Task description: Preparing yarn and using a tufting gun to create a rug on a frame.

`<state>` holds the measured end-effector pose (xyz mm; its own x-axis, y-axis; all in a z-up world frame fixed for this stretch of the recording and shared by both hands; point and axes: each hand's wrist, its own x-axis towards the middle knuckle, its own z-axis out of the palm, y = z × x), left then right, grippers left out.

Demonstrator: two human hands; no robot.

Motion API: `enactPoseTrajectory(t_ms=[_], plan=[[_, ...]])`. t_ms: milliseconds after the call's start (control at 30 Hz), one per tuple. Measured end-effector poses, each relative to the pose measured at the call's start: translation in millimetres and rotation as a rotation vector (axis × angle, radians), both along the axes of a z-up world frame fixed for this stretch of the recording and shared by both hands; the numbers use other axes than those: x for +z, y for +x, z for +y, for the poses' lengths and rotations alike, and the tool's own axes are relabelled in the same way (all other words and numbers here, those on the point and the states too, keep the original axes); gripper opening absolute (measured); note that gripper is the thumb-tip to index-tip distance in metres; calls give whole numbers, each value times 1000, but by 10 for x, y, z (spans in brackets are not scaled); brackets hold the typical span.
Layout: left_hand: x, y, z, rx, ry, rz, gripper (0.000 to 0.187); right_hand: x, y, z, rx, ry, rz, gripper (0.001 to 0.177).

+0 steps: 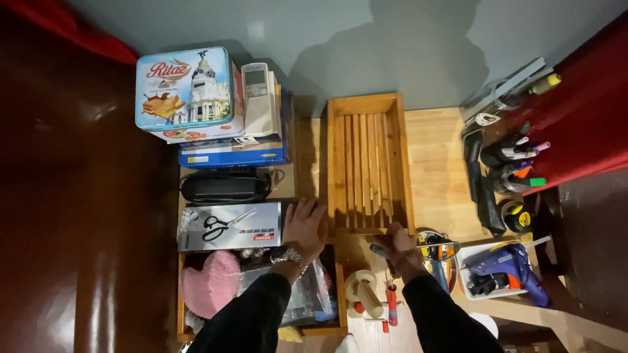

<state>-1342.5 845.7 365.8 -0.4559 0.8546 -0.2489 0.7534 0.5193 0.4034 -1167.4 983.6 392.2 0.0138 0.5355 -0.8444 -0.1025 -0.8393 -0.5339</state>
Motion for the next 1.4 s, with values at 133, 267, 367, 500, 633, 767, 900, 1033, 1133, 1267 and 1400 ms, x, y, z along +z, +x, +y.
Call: enactPoseTrajectory(t_ms=[133,267,367,500,633,767,900,1033,1133,1267,1400], plan=[[160,-64,-56,81,28,-38,52,-1256,49,107,171,42,-56,73],[46,-139,-159,121,-46,-40,55,-2243,-58,74,82,1,56,67],[-9,-184,-248,149,-45,-4,56,-2303,-135,-79,56,-49,102,65],[46,-222,-357,147,-4,-30,56,-2735,-14,-55,113,-37,96,75],[145,-164,-420,184,-11,-47,54,-1407,-436,-329,472,25,-358,113],[200,-85,-455,115,-6,-59,57,-1768,-154,-118,295,-6,-7,92],[233,109,-374,24,160,51,56,-1463,58,33,383,20,23,115],[551,416,-231,-110,387,74,53,-92,538,-11,647,213,-301,107],[883,791,-165,-207,473,29,51,-182,1286,-80,258,268,-144,95],[1508,1531,-216,-386,180,-123,47,227,2366,-678,-279,316,49,72],[1553,2621,-437,-506,143,-256,47,913,3470,-1570,-469,329,-6,62]])
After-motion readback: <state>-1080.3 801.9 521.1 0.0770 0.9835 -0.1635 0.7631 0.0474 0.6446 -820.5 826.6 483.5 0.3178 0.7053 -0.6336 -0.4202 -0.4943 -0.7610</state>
